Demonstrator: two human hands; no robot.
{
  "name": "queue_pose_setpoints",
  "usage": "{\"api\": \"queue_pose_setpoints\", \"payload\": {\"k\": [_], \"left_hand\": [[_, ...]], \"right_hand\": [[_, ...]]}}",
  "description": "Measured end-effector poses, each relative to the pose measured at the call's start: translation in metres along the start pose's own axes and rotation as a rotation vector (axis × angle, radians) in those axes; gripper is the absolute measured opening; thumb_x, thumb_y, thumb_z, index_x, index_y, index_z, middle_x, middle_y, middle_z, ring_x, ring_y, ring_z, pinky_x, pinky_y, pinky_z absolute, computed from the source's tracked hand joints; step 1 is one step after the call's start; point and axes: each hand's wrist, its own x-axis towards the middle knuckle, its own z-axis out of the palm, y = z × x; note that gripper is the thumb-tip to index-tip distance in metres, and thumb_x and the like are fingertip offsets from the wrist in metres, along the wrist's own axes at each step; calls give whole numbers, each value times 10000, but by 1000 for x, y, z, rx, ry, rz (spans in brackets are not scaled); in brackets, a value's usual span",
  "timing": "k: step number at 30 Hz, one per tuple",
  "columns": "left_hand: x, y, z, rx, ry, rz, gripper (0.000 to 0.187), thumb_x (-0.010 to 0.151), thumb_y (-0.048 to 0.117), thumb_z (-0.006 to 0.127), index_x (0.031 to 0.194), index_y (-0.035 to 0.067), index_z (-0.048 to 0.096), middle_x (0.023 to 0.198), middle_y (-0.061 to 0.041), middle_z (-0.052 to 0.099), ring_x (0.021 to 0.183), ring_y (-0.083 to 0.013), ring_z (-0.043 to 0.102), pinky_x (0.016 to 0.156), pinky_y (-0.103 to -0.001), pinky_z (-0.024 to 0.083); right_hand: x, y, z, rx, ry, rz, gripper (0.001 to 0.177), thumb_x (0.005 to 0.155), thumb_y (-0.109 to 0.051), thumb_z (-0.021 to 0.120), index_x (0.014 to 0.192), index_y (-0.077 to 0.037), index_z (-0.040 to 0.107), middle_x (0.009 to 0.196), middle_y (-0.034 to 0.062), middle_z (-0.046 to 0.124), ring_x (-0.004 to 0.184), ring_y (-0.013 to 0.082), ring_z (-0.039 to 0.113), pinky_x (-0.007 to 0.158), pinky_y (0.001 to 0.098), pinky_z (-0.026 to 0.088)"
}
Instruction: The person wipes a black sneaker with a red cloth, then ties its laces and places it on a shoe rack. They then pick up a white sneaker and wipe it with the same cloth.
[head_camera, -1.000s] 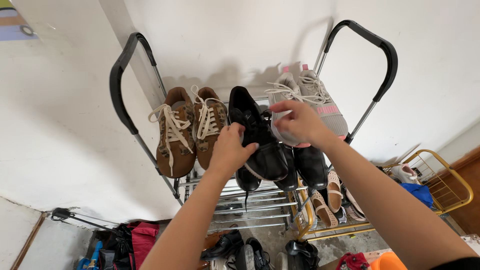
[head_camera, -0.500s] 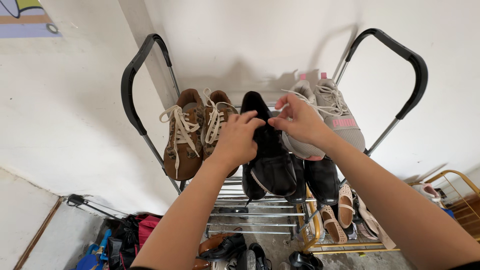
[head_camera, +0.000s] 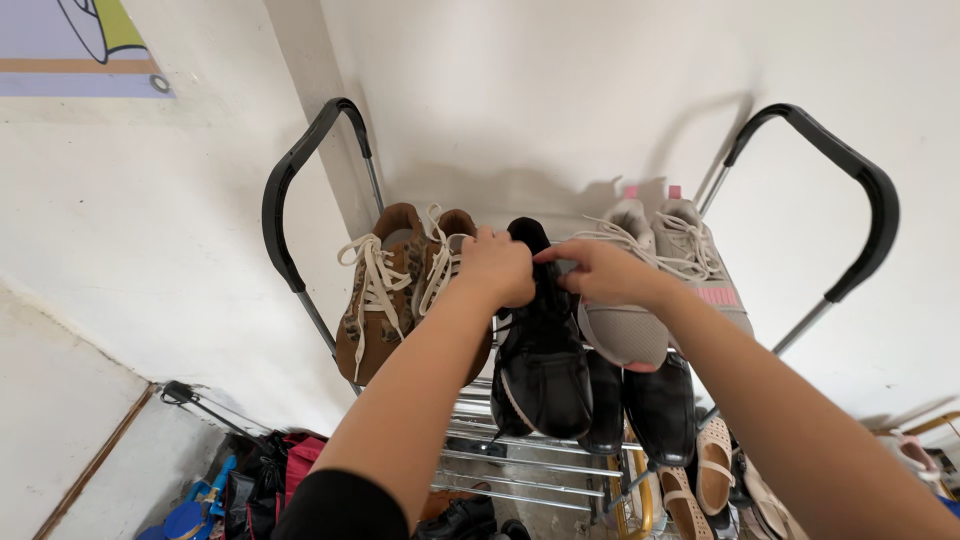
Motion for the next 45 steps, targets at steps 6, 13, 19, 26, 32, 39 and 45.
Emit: {"api": "queue_pose_setpoints", "payload": {"k": [6, 13, 19, 26, 32, 39, 45], "left_hand": [[33, 5, -13, 90, -159, 97, 326, 789, 244, 741, 1104, 162, 764, 1237, -111, 642, 1253, -332, 508, 1048, -452, 413], [23, -20, -5, -505, 39, 296, 293, 838, 239, 746, 1076, 82, 677, 1010, -133, 731, 992, -328, 689, 847, -431, 543], [-15, -36, -13, -527, 323, 94, 270, 842, 231, 767, 1027, 58, 670, 1048, -162, 715, 996, -356, 681, 857, -457, 535], [-86, -28, 0, -662, -32, -34, 795, 697, 322, 905, 1253, -1, 439, 980, -186, 712, 985, -338, 703, 888, -421, 548], [-100, -31, 31, -769, 103, 7, 665, 799, 111, 733, 1370, 26, 403, 939, -146, 736, 925, -330, 720, 842, -419, 549], [-76, -43, -29, -1581, 19, -204, 535, 879, -2, 630, 1380, 26, 445, 1021, -149, 630, 741, -194, 623, 622, -337, 509], [-94, -30, -115, -1235, -15, 271, 509, 869, -20, 509, 1375, 33, 503, 1263, -108, 670, 798, -180, 752, 702, -291, 615]], "right_hand": [[-4, 18, 3, -53, 57, -159, 503, 845, -29, 617, 1330, -147, 675, 1083, 48, 721, 847, 167, 679, 787, 335, 538], [-30, 2, 15, 0, 487, -57, 321, 892, -113, 663, 1213, -96, 660, 1142, 71, 644, 837, 182, 712, 745, 341, 551], [-79, -28, 37, -293, 448, -699, 304, 764, -171, 786, 1033, -58, 703, 1045, 139, 608, 859, 272, 658, 692, 344, 533], [-43, -27, 24, 266, 417, -15, 82, 981, -128, 624, 1005, -54, 650, 843, 17, 704, 664, 132, 663, 607, 280, 527], [-48, -49, 16, 136, 436, -69, 172, 925, -146, 675, 1076, -66, 689, 880, 10, 708, 718, 125, 667, 647, 284, 532], [-77, -51, 35, -172, 285, -78, 357, 794, -240, 771, 1128, -119, 727, 961, 33, 673, 794, 145, 700, 736, 295, 573], [-67, -60, 50, -213, 438, -250, 243, 941, -248, 758, 1146, -117, 768, 955, 60, 646, 842, 162, 638, 752, 308, 534]]}}
